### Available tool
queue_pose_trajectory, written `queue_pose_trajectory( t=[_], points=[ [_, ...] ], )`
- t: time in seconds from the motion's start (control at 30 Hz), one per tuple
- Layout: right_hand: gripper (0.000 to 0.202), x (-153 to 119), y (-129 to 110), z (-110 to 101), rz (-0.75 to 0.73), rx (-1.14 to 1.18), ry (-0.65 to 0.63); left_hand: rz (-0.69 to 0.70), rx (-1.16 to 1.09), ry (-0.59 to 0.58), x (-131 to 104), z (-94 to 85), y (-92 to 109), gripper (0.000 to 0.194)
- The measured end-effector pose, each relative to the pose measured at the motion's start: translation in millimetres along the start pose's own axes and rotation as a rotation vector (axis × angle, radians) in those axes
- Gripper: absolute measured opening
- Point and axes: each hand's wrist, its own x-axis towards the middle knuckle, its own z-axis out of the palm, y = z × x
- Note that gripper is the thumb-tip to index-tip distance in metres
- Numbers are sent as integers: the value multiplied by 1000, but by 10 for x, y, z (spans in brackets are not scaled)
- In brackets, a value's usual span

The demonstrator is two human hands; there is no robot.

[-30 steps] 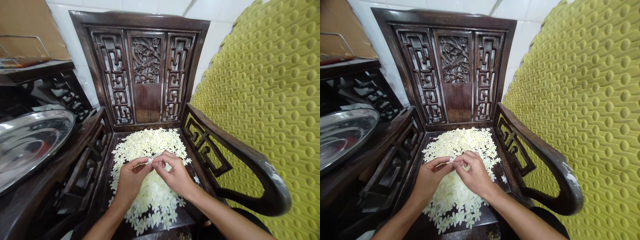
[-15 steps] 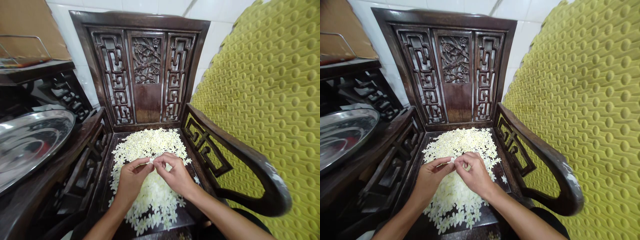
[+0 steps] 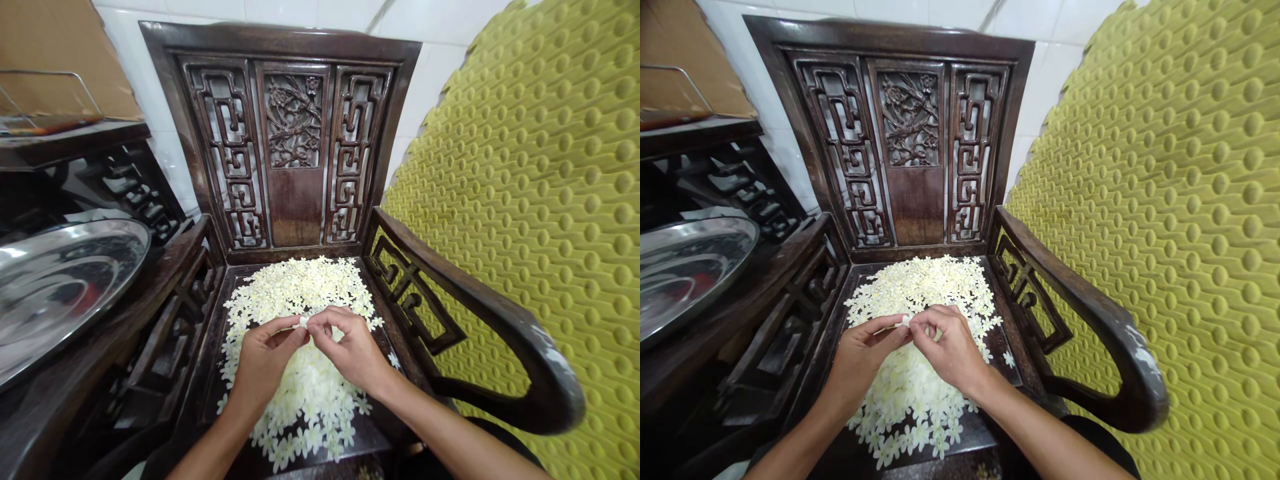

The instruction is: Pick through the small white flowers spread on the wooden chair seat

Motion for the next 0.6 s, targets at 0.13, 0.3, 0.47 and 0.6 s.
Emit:
queue_pose_trajectory(
  t=[0.13,0.3,0.47,0.6],
  points=[
    [14,-9,7,3,6,-4,5,-31,-37,-11,4,-14,-30,28],
    [11,-14,-8,4,17,-6,14,-107,-181,-31,-20,-11,-33,22],
    [11,1,-29,-9,96,111,18,-204,-322,15,-2,-4,-4,22],
    [10,19,-8,-21,157,221,33,-228,-382,77,83,-68,-18,21]
  ],
)
